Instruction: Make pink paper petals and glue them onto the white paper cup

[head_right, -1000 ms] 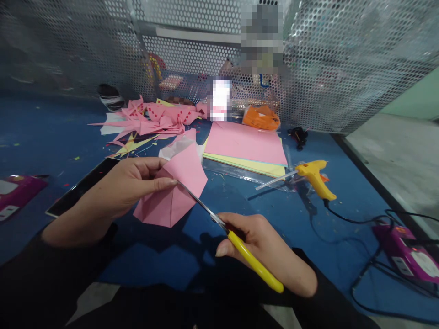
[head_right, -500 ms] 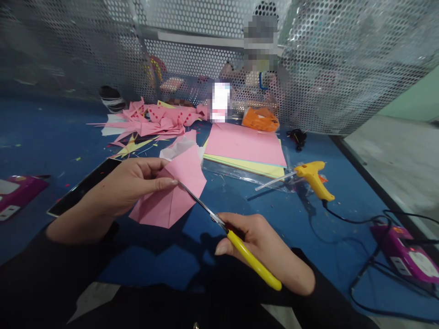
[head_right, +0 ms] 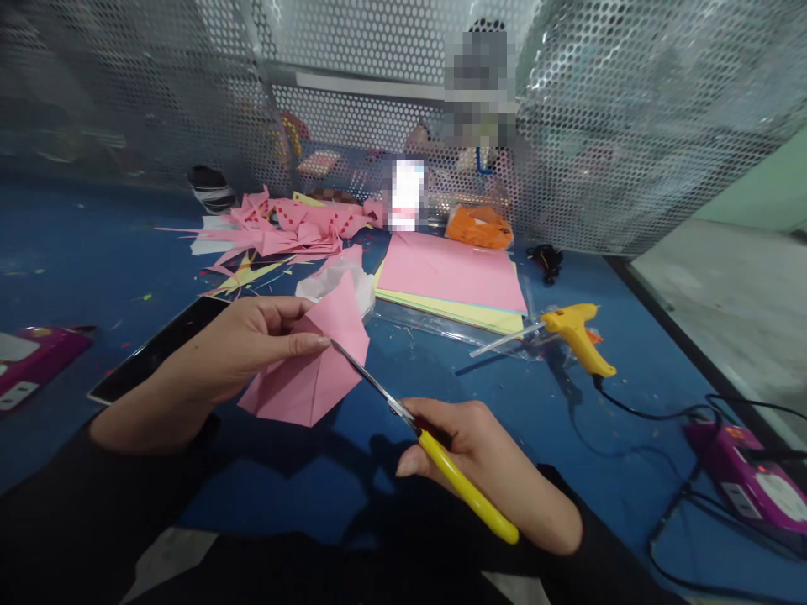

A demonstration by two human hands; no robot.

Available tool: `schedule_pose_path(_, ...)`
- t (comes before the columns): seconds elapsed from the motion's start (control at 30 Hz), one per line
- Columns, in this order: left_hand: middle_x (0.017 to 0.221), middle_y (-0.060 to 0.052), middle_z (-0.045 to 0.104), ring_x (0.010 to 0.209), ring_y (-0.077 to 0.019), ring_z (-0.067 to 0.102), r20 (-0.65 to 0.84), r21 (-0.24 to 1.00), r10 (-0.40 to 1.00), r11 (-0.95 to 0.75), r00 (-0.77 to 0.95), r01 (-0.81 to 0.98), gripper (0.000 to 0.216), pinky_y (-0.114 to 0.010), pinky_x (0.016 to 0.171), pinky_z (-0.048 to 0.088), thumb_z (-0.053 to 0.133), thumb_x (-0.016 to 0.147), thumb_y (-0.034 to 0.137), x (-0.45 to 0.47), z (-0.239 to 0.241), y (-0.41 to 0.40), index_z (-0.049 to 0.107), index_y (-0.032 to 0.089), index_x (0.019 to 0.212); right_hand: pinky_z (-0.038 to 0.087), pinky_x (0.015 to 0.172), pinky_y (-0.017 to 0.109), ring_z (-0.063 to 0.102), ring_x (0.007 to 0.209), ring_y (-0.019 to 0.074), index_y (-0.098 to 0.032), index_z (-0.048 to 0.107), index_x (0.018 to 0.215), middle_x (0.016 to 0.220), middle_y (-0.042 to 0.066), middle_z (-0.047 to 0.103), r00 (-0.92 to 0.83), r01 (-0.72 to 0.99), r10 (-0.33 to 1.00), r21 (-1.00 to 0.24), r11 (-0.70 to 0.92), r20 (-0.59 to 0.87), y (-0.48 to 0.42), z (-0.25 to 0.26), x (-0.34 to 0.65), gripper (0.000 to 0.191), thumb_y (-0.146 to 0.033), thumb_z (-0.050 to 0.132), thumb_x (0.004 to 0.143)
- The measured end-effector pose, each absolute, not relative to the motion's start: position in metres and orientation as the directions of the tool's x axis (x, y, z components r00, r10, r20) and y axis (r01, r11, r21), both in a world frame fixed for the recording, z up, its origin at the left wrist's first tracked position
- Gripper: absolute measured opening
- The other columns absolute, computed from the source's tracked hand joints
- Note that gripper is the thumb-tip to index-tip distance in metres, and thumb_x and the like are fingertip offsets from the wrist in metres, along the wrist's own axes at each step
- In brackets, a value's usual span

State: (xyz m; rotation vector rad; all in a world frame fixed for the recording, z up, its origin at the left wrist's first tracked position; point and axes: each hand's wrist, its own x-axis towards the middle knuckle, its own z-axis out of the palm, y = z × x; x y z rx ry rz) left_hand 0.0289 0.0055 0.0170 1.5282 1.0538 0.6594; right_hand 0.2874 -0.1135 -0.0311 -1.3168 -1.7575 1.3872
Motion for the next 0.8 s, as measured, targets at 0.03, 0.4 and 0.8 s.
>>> schedule_pose_path(0.03, 0.07, 0.001, 0.065, 0.064, -0.012, 0.055, -0.135, 0.964, 0.883, 0.012, 0.449, 0.266, 0.023, -0.022, 0.059, 0.043, 0.081, 0.068, 0.034, 0.029, 0.017, 0.005, 0.074, 0.017, 0.081, 0.031, 0.057, 0.023, 0.029, 0.063, 0.0109, -0.019, 0.074, 0.102, 0.068, -0.005, 0.042, -0.375, 0.367, 0.914, -0.93, -0.008, -0.155, -0.114, -0.031, 0.288, 0.051, -0.067, 0.065, 0.084)
schedule_pose_path(0.4, 0.069, 0.001, 0.063, 0.062, -0.0123, 0.055, -0.128, 0.962, 0.899, 0.01, 0.418, 0.273, 0.024, -0.024, 0.058, 0.042, 0.076, 0.075, 0.04, 0.025, 0.014, 0.006, 0.071, 0.017, 0.077, 0.03, 0.056, 0.024, 0.033, 0.063, 0.0114, -0.019, 0.071, 0.099, 0.068, -0.004, 0.045, -0.373, 0.382, 0.917, -0.924, 0.011, -0.143, -0.11, -0.023, 0.285, 0.051, -0.066, 0.069, 0.082)
schedule_pose_path(0.8, 0.083, -0.002, 0.072, 0.072, -0.0159, 0.062, 0.011, 0.984, 0.954, -0.064, 0.301, 0.166, 0.028, -0.025, 0.061, 0.048, 0.081, 0.071, 0.044, 0.003, 0.027, 0.012, 0.075, 0.02, 0.086, 0.04, 0.05, 0.025, 0.045, 0.05, 0.0108, -0.016, 0.068, 0.119, 0.066, -0.002, 0.06, 0.033, 0.446, 0.998, -0.893, -0.055, -0.044, -0.105, 0.003, 0.306, 0.062, -0.06, 0.075, 0.076)
